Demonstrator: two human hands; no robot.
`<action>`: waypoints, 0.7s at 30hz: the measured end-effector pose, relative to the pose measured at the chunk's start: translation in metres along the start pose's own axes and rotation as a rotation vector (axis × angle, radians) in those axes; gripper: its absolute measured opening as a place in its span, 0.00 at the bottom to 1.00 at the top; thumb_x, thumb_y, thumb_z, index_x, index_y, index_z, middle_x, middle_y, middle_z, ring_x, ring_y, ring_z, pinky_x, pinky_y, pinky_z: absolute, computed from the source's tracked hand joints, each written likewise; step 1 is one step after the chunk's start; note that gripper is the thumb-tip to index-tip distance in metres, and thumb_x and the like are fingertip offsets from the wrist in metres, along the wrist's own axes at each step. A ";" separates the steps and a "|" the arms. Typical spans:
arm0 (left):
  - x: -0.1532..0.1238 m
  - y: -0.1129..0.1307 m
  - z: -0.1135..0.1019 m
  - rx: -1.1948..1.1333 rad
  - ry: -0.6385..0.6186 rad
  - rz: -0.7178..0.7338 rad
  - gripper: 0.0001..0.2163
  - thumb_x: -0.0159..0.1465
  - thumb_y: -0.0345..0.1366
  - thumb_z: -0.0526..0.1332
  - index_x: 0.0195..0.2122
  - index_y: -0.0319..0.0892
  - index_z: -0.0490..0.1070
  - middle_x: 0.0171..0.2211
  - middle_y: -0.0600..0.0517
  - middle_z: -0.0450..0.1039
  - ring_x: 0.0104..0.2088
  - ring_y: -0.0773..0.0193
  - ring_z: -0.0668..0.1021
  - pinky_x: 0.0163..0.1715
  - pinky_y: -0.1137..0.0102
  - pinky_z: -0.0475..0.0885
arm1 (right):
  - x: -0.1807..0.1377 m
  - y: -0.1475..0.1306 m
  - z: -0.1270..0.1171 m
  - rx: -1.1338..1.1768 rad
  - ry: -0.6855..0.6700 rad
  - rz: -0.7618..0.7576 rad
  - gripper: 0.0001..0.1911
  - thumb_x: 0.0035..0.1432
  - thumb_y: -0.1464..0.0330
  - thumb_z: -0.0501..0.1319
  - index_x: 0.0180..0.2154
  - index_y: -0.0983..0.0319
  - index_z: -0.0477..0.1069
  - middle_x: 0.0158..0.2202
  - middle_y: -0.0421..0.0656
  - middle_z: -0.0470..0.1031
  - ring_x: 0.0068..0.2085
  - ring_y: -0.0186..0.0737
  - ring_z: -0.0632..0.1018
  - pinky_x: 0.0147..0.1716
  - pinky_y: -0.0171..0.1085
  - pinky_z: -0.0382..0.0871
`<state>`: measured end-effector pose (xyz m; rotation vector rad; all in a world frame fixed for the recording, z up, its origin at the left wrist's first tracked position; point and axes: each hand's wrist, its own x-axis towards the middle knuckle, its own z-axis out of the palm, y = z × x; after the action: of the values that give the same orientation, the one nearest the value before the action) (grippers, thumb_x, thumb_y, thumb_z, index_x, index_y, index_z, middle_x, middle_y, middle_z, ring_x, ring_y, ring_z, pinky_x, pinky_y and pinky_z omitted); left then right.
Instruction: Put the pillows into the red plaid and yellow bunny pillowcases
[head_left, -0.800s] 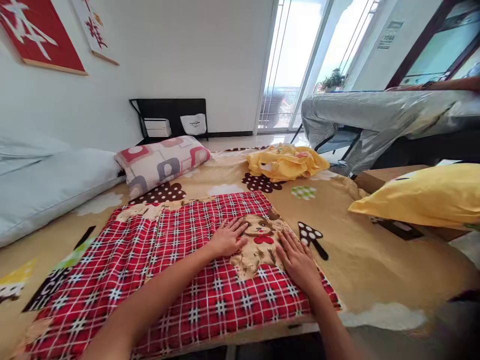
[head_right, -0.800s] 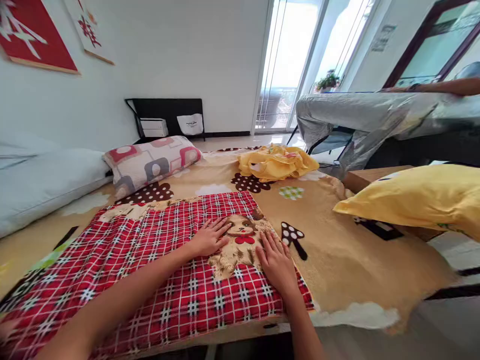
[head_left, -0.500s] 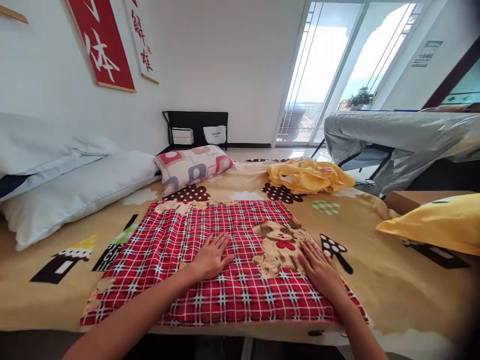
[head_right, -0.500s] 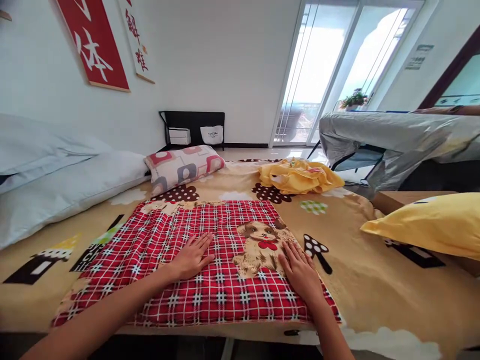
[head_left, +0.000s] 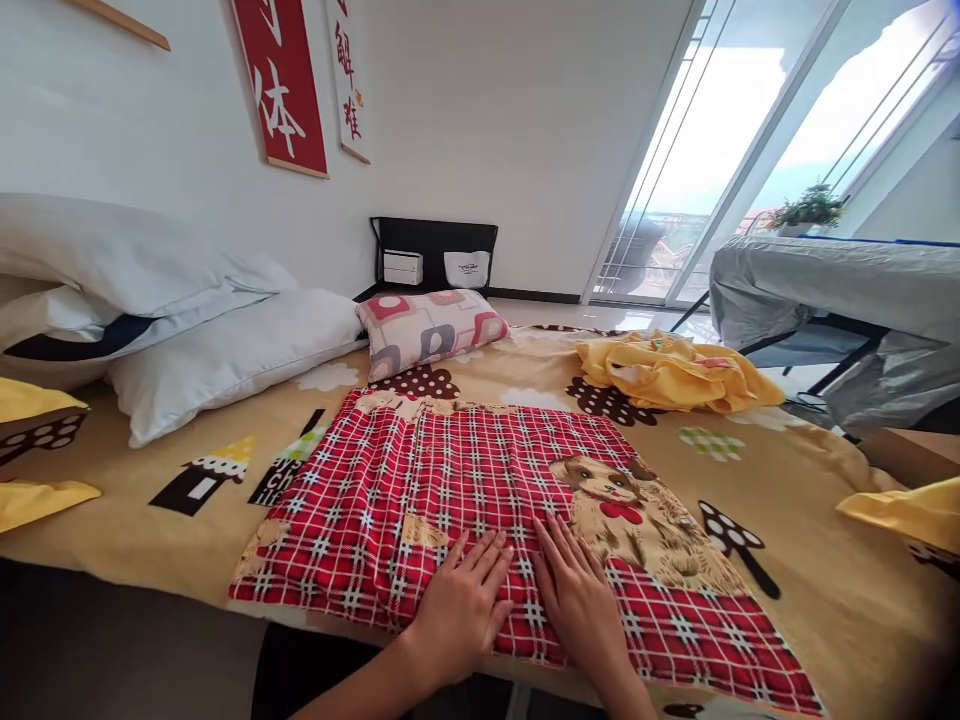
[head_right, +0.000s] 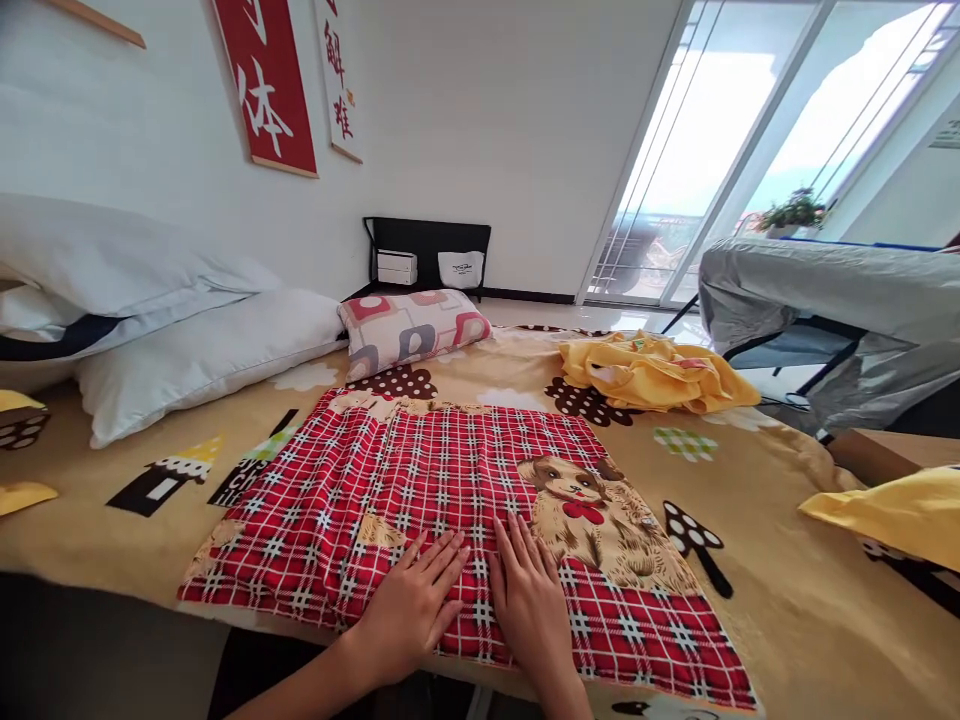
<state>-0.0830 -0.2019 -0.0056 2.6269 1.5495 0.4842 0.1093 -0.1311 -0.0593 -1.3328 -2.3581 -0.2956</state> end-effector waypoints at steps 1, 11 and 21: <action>-0.015 -0.004 -0.010 -0.056 -0.022 0.051 0.24 0.71 0.44 0.46 0.67 0.44 0.51 0.66 0.50 0.53 0.66 0.60 0.59 0.64 0.61 0.57 | -0.002 0.005 0.001 -0.001 0.016 -0.010 0.28 0.67 0.56 0.45 0.64 0.59 0.57 0.63 0.46 0.61 0.64 0.45 0.63 0.60 0.47 0.59; -0.173 -0.143 -0.076 0.133 0.634 -1.044 0.18 0.67 0.50 0.49 0.39 0.42 0.70 0.38 0.46 0.77 0.38 0.56 0.79 0.35 0.66 0.73 | 0.031 -0.044 -0.002 0.251 0.110 0.070 0.25 0.66 0.56 0.44 0.54 0.60 0.69 0.59 0.50 0.68 0.57 0.52 0.71 0.49 0.53 0.72; -0.156 -0.152 -0.075 0.214 0.128 -1.269 0.16 0.68 0.47 0.49 0.37 0.43 0.70 0.31 0.46 0.79 0.34 0.54 0.80 0.29 0.69 0.64 | 0.115 -0.282 -0.018 0.555 -0.178 -0.322 0.27 0.69 0.59 0.44 0.66 0.54 0.50 0.68 0.43 0.50 0.68 0.43 0.52 0.64 0.51 0.52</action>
<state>-0.3037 -0.2696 -0.0025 1.1803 2.8921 0.3459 -0.1799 -0.1963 0.0139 -0.7443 -2.5320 0.3830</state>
